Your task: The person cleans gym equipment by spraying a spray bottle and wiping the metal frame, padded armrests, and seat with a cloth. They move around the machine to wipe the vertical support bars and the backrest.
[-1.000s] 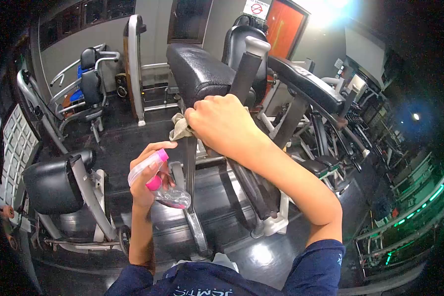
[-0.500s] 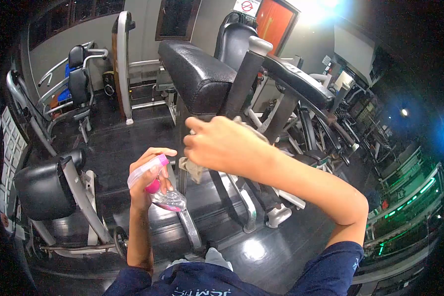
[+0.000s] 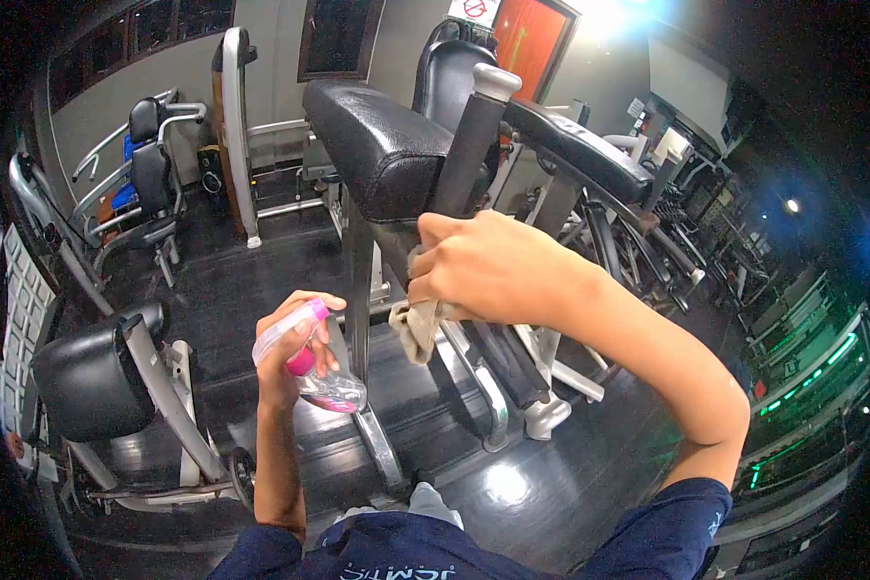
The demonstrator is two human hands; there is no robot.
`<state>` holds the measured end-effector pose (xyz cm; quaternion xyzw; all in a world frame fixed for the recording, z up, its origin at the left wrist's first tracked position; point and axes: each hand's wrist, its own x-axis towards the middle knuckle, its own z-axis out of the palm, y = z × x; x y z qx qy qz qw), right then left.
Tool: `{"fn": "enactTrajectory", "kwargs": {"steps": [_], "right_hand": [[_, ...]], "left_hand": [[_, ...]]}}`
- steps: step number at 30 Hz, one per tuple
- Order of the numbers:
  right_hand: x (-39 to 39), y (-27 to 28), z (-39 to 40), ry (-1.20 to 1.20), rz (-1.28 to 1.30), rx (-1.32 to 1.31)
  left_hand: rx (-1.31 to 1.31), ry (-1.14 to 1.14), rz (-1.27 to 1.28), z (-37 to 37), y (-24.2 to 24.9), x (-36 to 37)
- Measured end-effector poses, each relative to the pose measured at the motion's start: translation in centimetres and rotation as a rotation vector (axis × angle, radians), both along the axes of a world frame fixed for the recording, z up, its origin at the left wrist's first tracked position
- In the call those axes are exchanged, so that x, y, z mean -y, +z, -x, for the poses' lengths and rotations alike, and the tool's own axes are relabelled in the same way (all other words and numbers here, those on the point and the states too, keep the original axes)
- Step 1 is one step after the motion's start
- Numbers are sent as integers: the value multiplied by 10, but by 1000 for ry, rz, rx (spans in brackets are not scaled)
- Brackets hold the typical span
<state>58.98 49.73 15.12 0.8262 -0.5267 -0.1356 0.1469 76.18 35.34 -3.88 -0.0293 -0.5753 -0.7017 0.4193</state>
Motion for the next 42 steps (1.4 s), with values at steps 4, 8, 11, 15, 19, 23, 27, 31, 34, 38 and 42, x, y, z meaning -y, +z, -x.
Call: {"fn": "enactTrajectory", "kwargs": {"steps": [4, 8, 11, 15, 19, 23, 27, 31, 34, 38, 42], "right_hand": [[-13, -9, -7, -192, 19, 59], [-28, -6, -11, -148, -49, 211], [-41, 11, -24, -302, -245, 283], [-43, 18, -13, -330, -269, 463], [-23, -8, 27, -190, 29, 585], [-24, -31, 36, -157, 208, 623], [-55, -34, 37, -217, 201, 815], [-86, -23, 39, -117, -37, 964], [-91, -34, 48, -76, 4, 1077], [-64, -68, 65, -176, 228, 1214], [-37, -107, 62, -288, 420, 1538]], "left_hand": [[-5, -44, -30, 0, -1, -3], [2, -55, -16, -7, 0, 0], [15, -64, -12, -11, -1, 4], [-38, -115, -18, -7, -4, 6], [3, -167, -33, 1, 3, -2], [-1, -191, -15, 8, 8, -13], [14, -188, -7, 9, 13, -24], [22, -160, 49, 8, 11, -28], [22, -106, 57, 9, 10, -36], [75, -69, 101, 8, 13, -49], [149, -24, 77, 6, 23, -71]]}}
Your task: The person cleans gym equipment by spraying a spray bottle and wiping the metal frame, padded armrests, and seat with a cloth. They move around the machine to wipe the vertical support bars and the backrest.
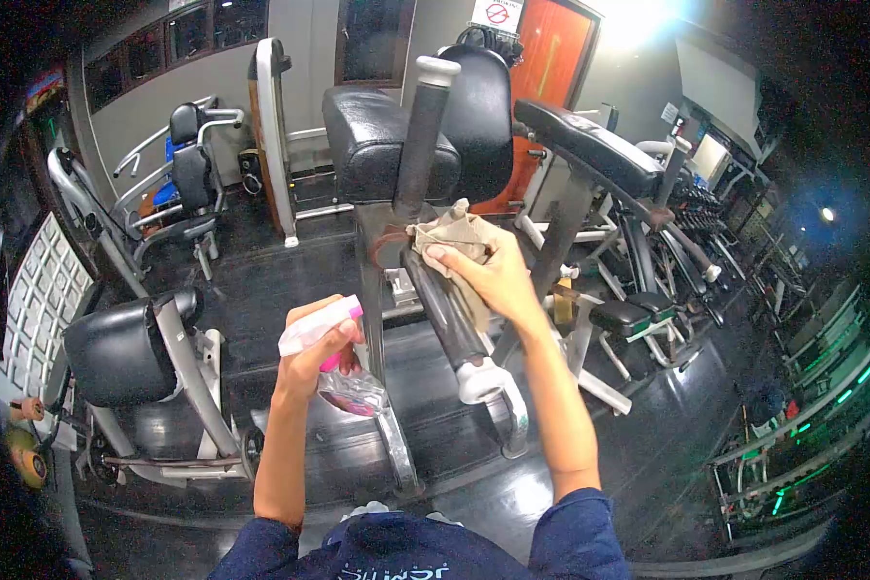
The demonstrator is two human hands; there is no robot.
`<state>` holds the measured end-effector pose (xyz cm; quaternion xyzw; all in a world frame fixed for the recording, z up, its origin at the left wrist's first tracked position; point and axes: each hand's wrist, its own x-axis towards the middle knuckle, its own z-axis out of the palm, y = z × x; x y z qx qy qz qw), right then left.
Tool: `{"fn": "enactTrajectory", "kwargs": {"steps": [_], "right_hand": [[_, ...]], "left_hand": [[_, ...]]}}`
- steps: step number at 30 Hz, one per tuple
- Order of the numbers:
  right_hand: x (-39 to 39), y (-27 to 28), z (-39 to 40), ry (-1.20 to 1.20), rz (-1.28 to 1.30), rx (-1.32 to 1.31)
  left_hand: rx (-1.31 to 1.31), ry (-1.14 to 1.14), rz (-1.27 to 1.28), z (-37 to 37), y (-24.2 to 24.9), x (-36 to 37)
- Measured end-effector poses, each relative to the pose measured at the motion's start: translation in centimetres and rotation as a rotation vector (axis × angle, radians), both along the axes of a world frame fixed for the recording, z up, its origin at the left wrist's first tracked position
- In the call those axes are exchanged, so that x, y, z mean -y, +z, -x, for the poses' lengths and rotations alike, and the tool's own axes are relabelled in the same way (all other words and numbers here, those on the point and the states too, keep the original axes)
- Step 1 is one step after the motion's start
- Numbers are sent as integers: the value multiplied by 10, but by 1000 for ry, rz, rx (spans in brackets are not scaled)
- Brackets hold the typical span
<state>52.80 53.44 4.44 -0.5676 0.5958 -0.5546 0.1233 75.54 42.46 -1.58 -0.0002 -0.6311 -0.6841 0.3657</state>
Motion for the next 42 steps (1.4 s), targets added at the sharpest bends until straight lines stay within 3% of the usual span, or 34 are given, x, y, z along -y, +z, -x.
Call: {"fn": "enactTrajectory", "kwargs": {"steps": [2, 6, 9, 11, 13, 14, 17, 21, 23, 24, 26, 31, 33, 34, 35, 37, 42], "right_hand": [[-1, -16, -3, 27, 158, 34], [-37, -26, -15, -52, 150, 148], [-71, -40, -15, 156, 196, 340], [-67, -60, 1, 402, 398, 190], [-67, -52, -3, 291, 307, 172], [-68, -41, -11, 213, 230, 295], [-41, 2, -7, 226, 116, -27], [2, 57, -4, 271, -15, -654], [14, 77, -19, 285, -289, -880], [12, 85, -32, 290, -286, -882], [2, 98, -56, 305, -495, -1174], [-28, 100, -67, 487, -558, -1237], [-40, 93, -50, 549, -228, -1082], [-41, 94, -44, 599, -395, -924], [-44, 88, -38, 596, -397, -918], [-54, 65, -23, 587, -83, -577], [-71, -42, -48, 205, 375, 332]], "left_hand": [[29, 27, -19, 4, 1, -11], [108, 73, -54, 12, -6, -30], [133, 70, -8, 12, -6, -42], [117, 80, 52, 12, -6, -48], [80, 109, 50, 12, -7, -54], [84, 114, 51, 12, -6, -58], [5, 142, -2, 6, 1, -66], [76, 240, 7, -4, 10, -73], [41, 283, -21, -9, 11, -77], [7, 286, -37, -11, 11, -78], [-1, 319, -31, -16, 11, -80], [-6, 350, -33, -26, 12, -88], [-14, 344, -59, -27, 14, -92], [-12, 341, -60, -27, 15, -94], [-2, 370, -41, -25, 16, -96], [13, 392, -21, -23, 16, -98], [-30, 363, 56, -10, 26, -108]]}}
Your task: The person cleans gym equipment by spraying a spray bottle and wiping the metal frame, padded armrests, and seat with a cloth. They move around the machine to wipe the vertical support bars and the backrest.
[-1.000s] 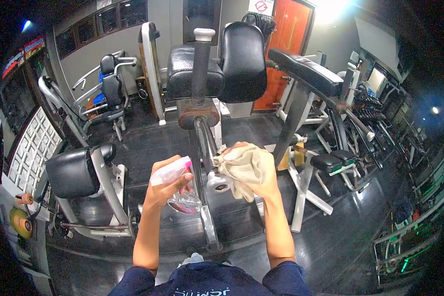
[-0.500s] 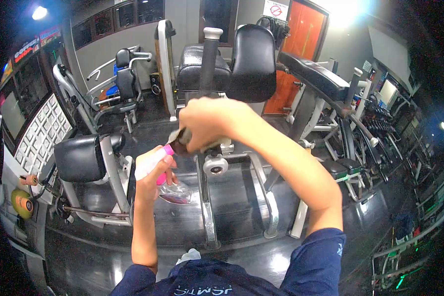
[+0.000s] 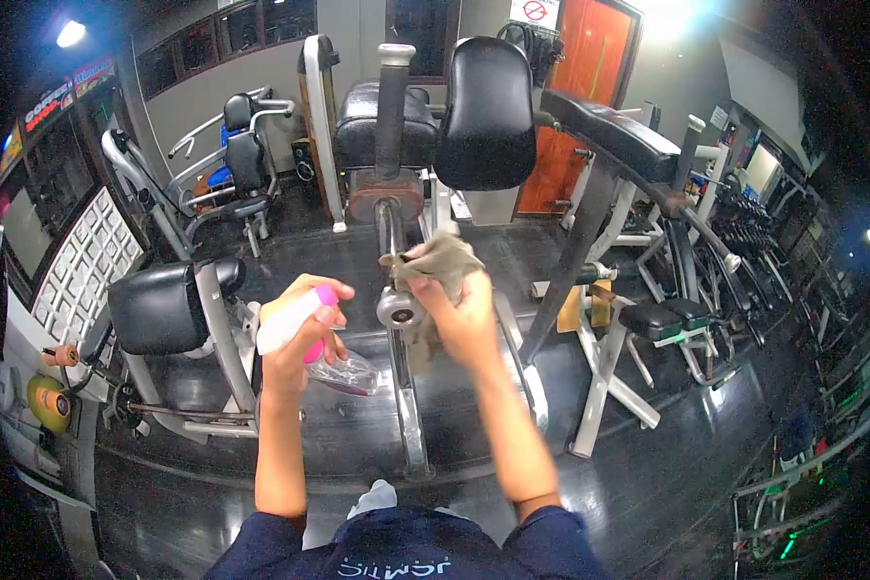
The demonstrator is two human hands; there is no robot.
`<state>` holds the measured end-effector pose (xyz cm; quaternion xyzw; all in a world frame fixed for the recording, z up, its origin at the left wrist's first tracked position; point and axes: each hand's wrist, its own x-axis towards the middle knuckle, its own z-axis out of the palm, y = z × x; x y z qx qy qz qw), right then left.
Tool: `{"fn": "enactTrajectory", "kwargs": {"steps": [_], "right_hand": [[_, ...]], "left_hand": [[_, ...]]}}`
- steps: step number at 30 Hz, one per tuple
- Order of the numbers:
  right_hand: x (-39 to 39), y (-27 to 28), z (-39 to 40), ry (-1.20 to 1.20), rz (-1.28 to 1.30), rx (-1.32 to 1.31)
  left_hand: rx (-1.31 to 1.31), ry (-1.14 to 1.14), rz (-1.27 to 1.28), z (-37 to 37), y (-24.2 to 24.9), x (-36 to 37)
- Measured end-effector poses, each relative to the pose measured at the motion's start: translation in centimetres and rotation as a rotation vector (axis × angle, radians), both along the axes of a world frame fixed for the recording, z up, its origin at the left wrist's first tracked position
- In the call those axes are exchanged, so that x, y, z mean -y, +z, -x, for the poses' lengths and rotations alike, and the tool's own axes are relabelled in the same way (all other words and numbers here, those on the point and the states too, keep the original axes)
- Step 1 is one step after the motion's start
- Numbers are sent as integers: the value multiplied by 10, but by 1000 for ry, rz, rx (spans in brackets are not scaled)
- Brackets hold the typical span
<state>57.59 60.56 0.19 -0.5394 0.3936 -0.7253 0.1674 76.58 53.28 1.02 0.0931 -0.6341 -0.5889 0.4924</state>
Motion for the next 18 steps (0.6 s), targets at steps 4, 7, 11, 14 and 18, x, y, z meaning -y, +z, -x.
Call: {"fn": "enactTrajectory", "kwargs": {"steps": [4, 7, 11, 14, 18], "right_hand": [[3, -42, -47, -74, -30, 714], [-16, -31, -75, -82, -50, 841], [-40, -47, -58, 71, -116, 761], [-33, -26, -38, -123, -202, 766], [-1, -5, -38, -161, -166, 686]], "left_hand": [[55, -7, -18, 7, 4, -6], [73, 39, 83, 6, 3, -6], [68, 28, 60, 2, 5, -10], [34, -4, 81, -4, -1, -7], [18, -16, 70, -9, -2, -10]]}}
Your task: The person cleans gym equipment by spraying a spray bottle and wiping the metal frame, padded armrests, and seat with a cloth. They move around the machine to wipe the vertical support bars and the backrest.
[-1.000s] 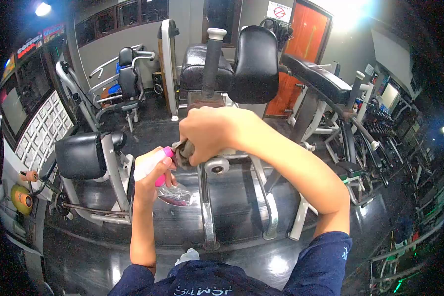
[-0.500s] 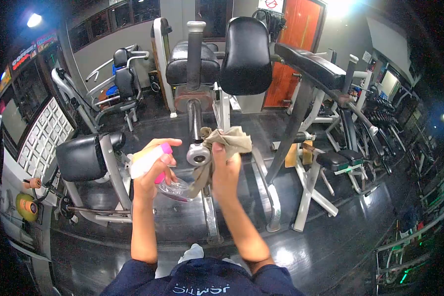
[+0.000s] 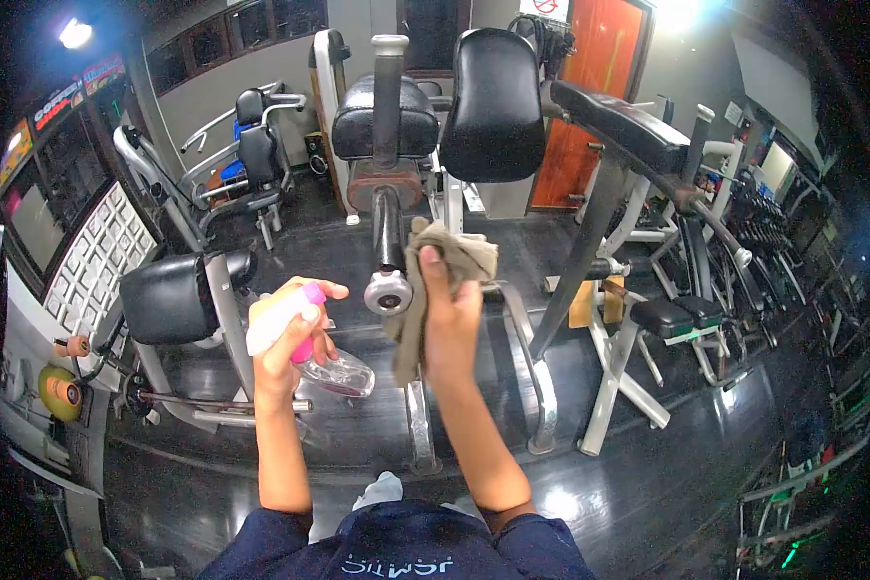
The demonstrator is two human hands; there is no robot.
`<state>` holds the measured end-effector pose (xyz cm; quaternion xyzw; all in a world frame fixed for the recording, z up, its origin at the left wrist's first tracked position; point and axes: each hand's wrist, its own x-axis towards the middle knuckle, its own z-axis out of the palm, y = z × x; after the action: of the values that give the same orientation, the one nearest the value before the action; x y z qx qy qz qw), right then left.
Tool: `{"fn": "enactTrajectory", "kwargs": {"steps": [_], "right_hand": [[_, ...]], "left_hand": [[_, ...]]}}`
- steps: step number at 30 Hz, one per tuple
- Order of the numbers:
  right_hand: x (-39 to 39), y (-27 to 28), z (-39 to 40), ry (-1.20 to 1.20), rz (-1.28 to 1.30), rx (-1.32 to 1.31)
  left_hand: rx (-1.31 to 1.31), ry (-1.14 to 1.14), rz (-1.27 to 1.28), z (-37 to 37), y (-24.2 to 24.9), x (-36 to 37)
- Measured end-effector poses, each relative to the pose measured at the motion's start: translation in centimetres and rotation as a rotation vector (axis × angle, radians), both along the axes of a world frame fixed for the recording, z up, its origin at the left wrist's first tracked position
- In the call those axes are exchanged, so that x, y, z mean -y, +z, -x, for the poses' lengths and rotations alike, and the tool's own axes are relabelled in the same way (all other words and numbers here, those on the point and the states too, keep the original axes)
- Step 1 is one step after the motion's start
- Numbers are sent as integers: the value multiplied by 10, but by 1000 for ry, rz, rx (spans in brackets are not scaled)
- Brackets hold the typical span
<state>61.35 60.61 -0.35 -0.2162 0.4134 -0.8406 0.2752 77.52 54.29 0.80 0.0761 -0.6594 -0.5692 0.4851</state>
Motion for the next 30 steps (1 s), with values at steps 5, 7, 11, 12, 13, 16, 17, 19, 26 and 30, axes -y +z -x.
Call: {"fn": "enactTrajectory", "kwargs": {"steps": [5, 7, 11, 12, 13, 16, 17, 19, 26, 30], "right_hand": [[-12, -18, -36, 114, 173, 289], [-22, -33, -29, 508, 240, 404], [-36, -19, 5, 103, -114, -46], [-38, -11, 20, 37, -124, -160], [-38, 1, 36, -30, -135, -272], [-22, 65, 65, 55, -11, -957], [-13, 90, 68, 143, 2, -1304], [6, 133, 57, 441, -183, -1728], [52, 168, -8, 895, -716, -2280], [74, 131, -54, 1063, -1527, -2601]], "left_hand": [[-35, 34, -30, -3, -4, 4], [-52, 38, -47, -3, -5, 7], [-58, 48, -48, -7, -3, 17], [-50, 51, -25, -7, -3, 19], [-39, 52, -2, -8, -4, 21], [-79, 22, -37, -6, -8, 25], [-95, 13, -41, -6, -10, 27], [-109, 12, -75, -8, -14, 31], [-81, 54, -115, -26, -24, 49], [-88, 111, -106, -38, -29, 57]]}}
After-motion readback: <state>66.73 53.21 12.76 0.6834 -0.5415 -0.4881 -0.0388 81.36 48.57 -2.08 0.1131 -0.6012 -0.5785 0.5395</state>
